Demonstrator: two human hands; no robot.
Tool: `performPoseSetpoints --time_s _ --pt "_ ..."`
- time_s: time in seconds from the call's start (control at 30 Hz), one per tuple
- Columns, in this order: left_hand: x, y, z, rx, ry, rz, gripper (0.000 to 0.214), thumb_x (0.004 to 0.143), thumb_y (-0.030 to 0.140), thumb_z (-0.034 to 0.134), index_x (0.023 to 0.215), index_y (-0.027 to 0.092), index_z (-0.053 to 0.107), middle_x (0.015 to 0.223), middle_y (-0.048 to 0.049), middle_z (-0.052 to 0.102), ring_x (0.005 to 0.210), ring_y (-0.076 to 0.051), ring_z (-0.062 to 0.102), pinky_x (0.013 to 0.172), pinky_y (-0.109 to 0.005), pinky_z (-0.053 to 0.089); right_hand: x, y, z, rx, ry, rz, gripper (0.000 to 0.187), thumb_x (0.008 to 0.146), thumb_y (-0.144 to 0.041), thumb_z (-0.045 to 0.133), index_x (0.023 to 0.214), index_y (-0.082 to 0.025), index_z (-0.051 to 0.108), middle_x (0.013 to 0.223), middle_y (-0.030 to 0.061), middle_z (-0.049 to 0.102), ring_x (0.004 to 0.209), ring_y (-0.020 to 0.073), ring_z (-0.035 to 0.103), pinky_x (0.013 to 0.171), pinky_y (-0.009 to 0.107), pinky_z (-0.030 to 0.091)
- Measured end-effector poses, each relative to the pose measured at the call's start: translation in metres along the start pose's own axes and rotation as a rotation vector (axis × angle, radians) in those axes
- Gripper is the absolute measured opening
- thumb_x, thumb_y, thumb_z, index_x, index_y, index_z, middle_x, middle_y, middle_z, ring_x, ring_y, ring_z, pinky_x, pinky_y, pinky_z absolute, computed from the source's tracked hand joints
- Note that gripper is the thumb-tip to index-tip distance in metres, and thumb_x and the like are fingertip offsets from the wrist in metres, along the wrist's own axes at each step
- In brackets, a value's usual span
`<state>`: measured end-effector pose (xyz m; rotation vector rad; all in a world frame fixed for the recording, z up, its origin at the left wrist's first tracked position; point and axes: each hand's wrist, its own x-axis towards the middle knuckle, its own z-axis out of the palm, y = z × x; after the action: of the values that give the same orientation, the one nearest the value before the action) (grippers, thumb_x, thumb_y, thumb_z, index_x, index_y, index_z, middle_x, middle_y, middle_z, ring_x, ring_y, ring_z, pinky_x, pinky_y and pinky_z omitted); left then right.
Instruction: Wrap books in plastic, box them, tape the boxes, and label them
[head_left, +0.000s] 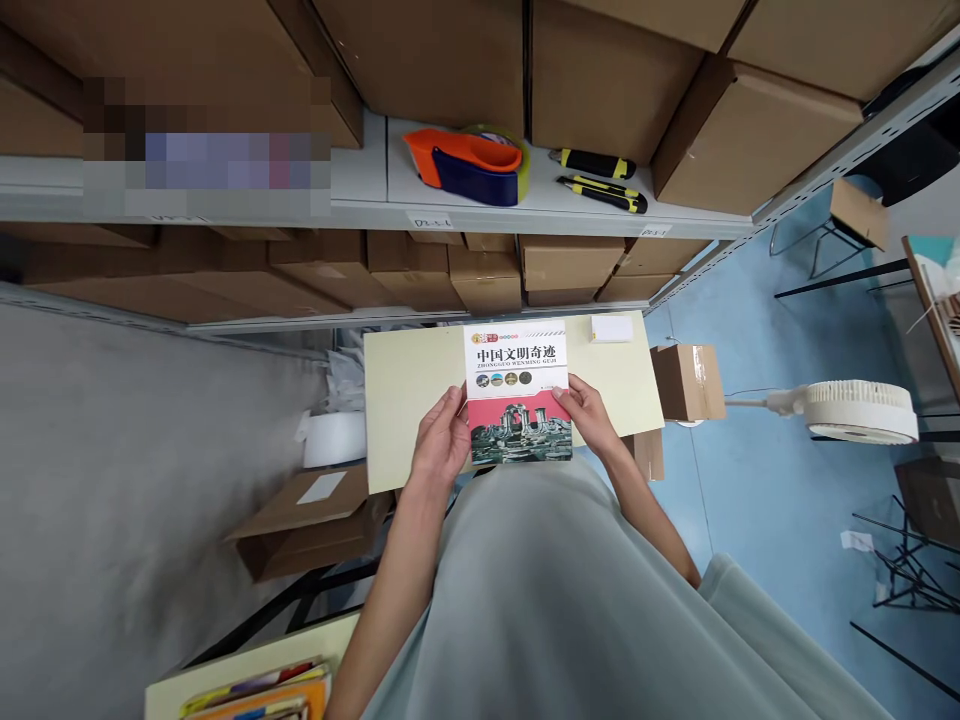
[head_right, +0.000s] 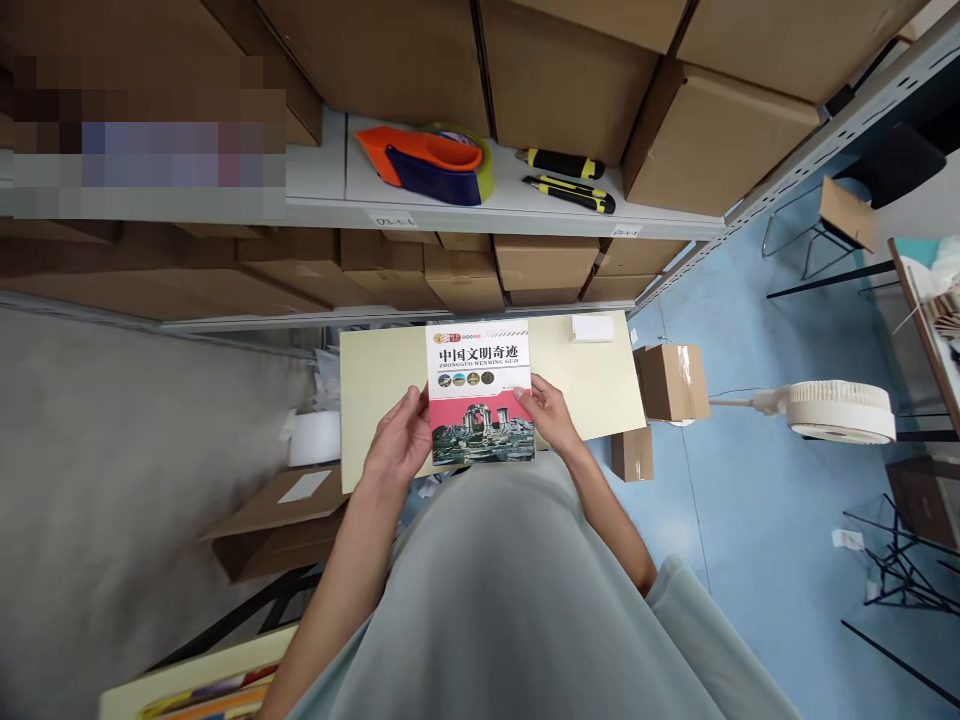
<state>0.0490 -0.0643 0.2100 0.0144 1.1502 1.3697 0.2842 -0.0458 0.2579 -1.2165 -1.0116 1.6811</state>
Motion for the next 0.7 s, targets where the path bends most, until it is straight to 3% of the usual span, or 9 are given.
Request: performPoseSetpoints --time_s 0.13,0.4,0.7 --pt "-0.001 -0.001 0.005 0.01 -0.002 0.008 0.027 0.086 0.04 0.09 0.094 0.018 0.076 0.117 -0.0113 0.083 0.113 -0.024 0.078 0.103 -0.036 0.064 -0.001 -0.003 -0.002 -0.024 0.014 0.002 0.059 0.088 -0.067 0.078 0.13 -0.027 0.074 0.129 0.0048 0.078 0.126 0.03 0.07 0.116 0.046 0.054" --pt "0.001 0.003 0.006 0.039 -0.029 0.027 0.028 0.078 0.032 0.094 0.098 0.018 0.08 0.116 -0.0099 0.083 0.112 -0.023 0.077 0.102 -0.034 0.061 0.001 -0.007 -0.001 -0.023 0.022 -0.009 0.059 0.088 -0.066 0.078 0.131 -0.026 0.074 0.13 0.0045 0.078 0.125 0.0301 0.07 0.118 0.047 0.052" --pt "0.011 0.006 0.005 0.017 -0.015 0.023 0.024 0.067 0.024 0.092 0.084 0.018 0.077 0.099 -0.0033 0.08 0.1 -0.016 0.073 0.095 -0.027 0.059 0.004 -0.008 0.003 -0.037 0.012 -0.008 0.054 0.09 -0.063 0.077 0.128 -0.026 0.075 0.127 0.005 0.079 0.121 0.0298 0.072 0.113 0.046 0.056"
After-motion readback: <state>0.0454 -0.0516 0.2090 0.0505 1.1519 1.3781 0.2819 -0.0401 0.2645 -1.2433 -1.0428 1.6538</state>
